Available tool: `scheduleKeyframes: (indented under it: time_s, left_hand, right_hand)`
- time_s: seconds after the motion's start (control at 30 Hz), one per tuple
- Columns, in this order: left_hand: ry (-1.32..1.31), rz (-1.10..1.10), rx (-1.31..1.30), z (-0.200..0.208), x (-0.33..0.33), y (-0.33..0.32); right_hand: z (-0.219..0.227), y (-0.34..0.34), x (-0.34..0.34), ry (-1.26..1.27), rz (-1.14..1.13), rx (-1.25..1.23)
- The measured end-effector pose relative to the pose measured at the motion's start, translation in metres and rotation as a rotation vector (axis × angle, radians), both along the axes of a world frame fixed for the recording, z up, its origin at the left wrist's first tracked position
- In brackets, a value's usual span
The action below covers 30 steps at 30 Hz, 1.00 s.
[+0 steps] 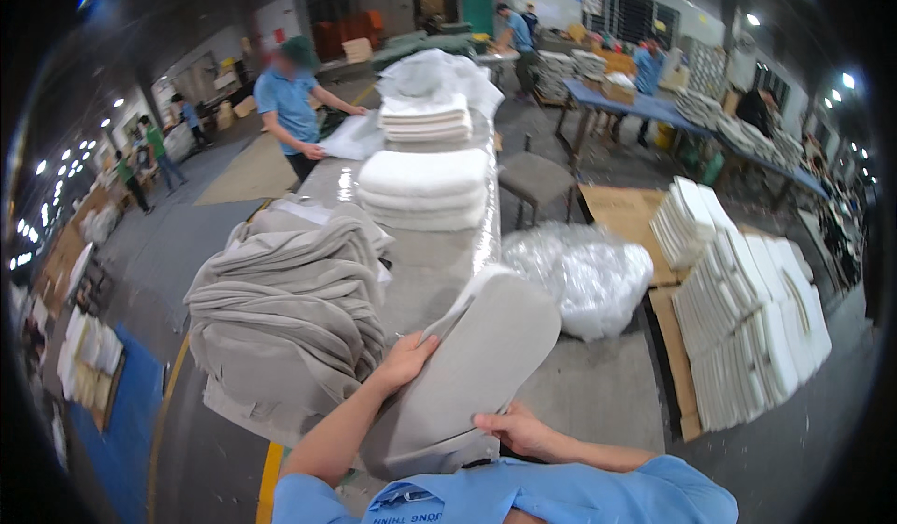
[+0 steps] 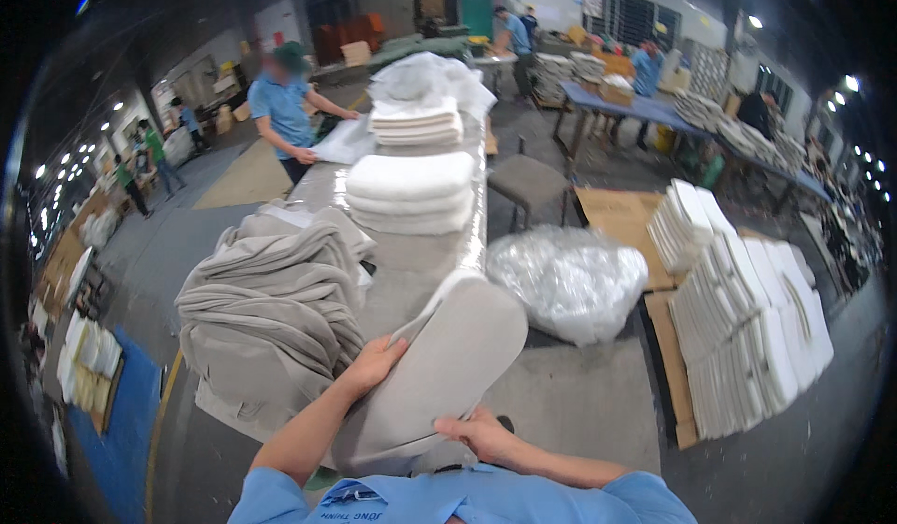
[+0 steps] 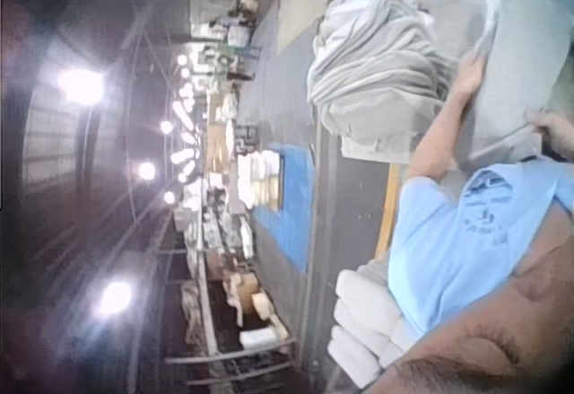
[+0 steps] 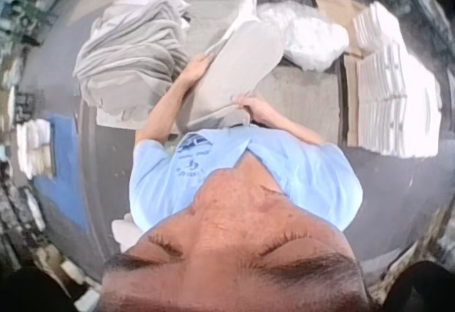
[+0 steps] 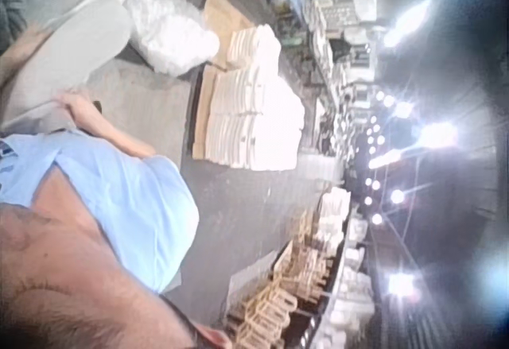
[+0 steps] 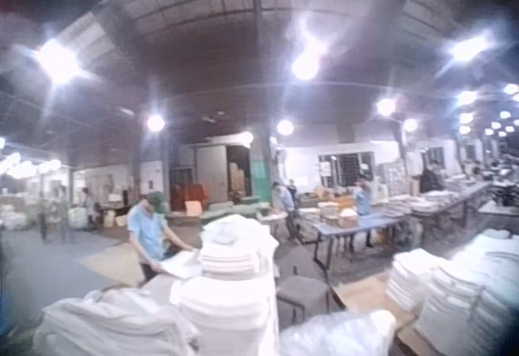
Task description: The person inserts white foam cushions into grey fabric covers at a worktable in a factory. They repeatedly pick up a foam piece, open a cover, insert the foam, and adjust the cover before stacking the finished cushion on a nearby pile.
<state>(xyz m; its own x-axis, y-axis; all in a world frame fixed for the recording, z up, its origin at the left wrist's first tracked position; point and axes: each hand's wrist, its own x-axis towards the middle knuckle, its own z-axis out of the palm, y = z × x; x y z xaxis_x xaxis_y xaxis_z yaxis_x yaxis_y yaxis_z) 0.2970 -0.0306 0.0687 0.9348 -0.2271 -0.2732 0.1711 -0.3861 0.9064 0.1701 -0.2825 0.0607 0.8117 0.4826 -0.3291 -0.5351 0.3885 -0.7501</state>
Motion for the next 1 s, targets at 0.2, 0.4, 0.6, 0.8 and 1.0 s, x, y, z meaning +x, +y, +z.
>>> scheduleKeyframes:
  time_s: [0.2,0.4,0.6,0.8,1.0]
  left_hand:
    - [0.388,-0.330,0.133,-0.091,-0.063,0.022]
    - [-0.048,-0.463,0.496,-0.145,-0.074,0.015]
    - [0.545,-0.294,0.100,-0.129,-0.025,-0.015]
    - [0.334,-0.224,0.196,-0.114,-0.033,-0.050]
    - [-0.420,0.120,0.340,-0.118,-0.081,-0.066]
  right_hand:
    - [-0.060,-0.037,-0.016,-0.376,0.676,-0.567]
    - [-0.092,-0.131,0.049,-0.363,0.488,-1.271]
    - [-0.063,-0.061,0.143,-0.599,0.443,-1.091]
    - [-0.065,-0.050,0.142,-0.635,0.692,-1.062]
    - [-0.049,-0.068,0.104,-0.742,0.512,-0.852]
